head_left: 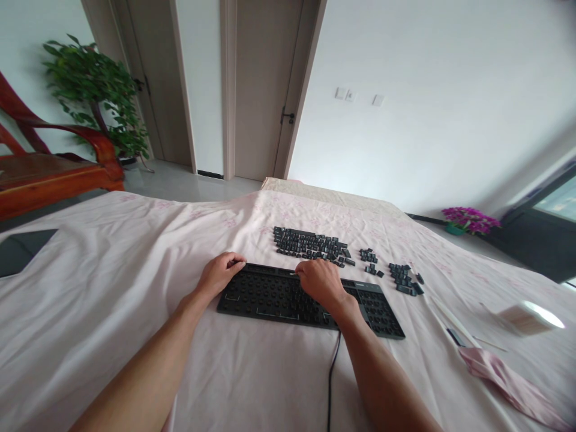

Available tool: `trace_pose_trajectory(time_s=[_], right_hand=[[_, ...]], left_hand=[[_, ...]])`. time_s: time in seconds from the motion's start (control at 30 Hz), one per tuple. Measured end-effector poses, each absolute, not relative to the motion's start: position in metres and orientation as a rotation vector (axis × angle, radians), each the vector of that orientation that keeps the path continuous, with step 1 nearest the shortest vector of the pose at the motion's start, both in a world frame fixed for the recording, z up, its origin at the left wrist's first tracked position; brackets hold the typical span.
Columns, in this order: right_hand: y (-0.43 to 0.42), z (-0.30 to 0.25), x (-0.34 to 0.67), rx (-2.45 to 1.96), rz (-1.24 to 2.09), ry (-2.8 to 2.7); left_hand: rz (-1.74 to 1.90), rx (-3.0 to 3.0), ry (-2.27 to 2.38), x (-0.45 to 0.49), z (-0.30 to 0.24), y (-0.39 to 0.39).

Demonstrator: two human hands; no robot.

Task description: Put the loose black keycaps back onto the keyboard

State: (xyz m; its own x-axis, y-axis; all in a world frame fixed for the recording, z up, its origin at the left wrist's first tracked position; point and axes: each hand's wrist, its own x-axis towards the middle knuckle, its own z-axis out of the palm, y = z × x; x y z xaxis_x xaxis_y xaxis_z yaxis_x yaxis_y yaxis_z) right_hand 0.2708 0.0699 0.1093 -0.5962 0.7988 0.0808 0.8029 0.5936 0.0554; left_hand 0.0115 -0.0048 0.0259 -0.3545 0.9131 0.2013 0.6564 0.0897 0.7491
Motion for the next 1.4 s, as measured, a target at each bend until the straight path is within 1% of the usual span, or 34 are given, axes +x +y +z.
trace_pose_trajectory(time_s=[0.4,0.73,1.07,1.4], right_hand=[[0.069,0.110,0.272,-1.388,-0.035,-2.695],[0.065,0.109,0.268,-1.357,0.041,-2.781],[0.060,0.111,0.264,-1.280,0.102,-2.685],[0.059,0.105,0.263,-1.296,0.085,-2.759]], left_hand=[[1.128,1.543,2.061,0.013,0.027,-0.006],[1.118,1.530,2.072,0.013,0.028,-0.006],[1.128,1.533,2.059,0.013,0.027,-0.006],[1.134,1.530,2.046,0.013,0.026,-0.006]])
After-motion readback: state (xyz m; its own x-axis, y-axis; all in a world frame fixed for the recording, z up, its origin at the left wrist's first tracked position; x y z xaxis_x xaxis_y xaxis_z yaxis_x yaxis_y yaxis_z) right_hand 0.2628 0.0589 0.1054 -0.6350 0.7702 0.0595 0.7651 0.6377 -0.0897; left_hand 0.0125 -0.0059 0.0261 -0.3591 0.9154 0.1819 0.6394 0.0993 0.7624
